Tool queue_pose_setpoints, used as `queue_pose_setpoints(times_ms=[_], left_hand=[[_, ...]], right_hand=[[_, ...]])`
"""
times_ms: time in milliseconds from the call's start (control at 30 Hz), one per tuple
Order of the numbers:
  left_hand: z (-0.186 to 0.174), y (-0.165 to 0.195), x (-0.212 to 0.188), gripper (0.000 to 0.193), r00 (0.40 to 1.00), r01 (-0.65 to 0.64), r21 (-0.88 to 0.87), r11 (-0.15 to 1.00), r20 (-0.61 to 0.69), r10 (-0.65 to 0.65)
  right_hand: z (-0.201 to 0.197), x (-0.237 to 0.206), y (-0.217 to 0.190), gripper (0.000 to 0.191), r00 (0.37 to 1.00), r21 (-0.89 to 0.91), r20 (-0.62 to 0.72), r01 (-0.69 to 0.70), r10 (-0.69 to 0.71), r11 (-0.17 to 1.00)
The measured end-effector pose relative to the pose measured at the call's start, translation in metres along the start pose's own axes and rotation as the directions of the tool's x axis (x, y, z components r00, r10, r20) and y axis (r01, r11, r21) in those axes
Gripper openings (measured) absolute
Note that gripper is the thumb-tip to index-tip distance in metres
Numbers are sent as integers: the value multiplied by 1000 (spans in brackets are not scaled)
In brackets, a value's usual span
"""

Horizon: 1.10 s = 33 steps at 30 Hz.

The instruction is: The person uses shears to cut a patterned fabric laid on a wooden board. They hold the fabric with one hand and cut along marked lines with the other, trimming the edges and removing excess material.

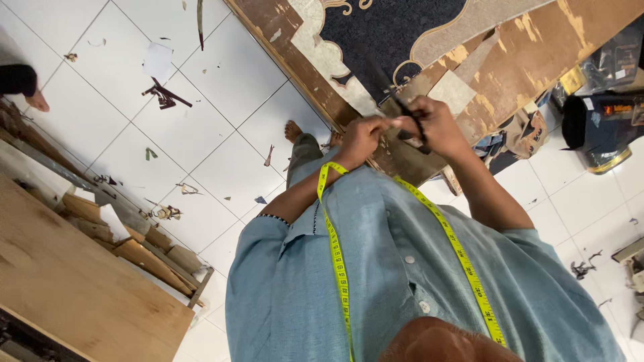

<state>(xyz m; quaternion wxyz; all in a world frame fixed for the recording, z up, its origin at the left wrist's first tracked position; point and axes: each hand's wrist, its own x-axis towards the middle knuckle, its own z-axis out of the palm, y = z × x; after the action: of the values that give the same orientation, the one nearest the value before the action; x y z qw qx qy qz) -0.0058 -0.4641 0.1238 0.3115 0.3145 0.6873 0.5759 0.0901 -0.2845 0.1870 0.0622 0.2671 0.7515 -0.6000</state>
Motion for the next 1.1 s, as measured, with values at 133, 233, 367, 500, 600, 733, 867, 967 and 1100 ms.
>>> queue_pose_setpoints(times_ms=[133,233,367,500,600,733,867,967,1100], left_hand=[[38,31,25,6,996,30,-467,884,85,12],[59,56,43,2,973,74,-586,807,220,70],[44,62,44,26,891,-240,-258,936,325,318],[-51,34,29,28,779,-584,188,790,403,480],[-139,8,20,17,840,-398,211,892,475,263],[-235,-20,19,18,829,-514,337,789,432,355],[-304,-58,24,21,792,-591,412,693,461,401],[-330,-64,27,16,781,-605,421,676,479,401],[-337,-54,32,19,747,-639,384,667,516,419]], right_hand=[[-25,-66,19,24,938,347,-309,-40,154,937],[-17,-96,33,23,879,497,-461,145,119,856],[22,-118,44,25,806,504,-558,139,198,853],[96,-114,35,28,743,506,-591,37,315,862],[159,-99,20,30,727,554,-553,-43,406,831],[213,-72,1,31,737,627,-514,-26,438,778],[244,-52,-3,28,686,740,-535,98,493,666],[260,-57,-9,29,647,773,-554,164,525,613],[278,-69,-15,31,569,761,-599,188,563,621]])
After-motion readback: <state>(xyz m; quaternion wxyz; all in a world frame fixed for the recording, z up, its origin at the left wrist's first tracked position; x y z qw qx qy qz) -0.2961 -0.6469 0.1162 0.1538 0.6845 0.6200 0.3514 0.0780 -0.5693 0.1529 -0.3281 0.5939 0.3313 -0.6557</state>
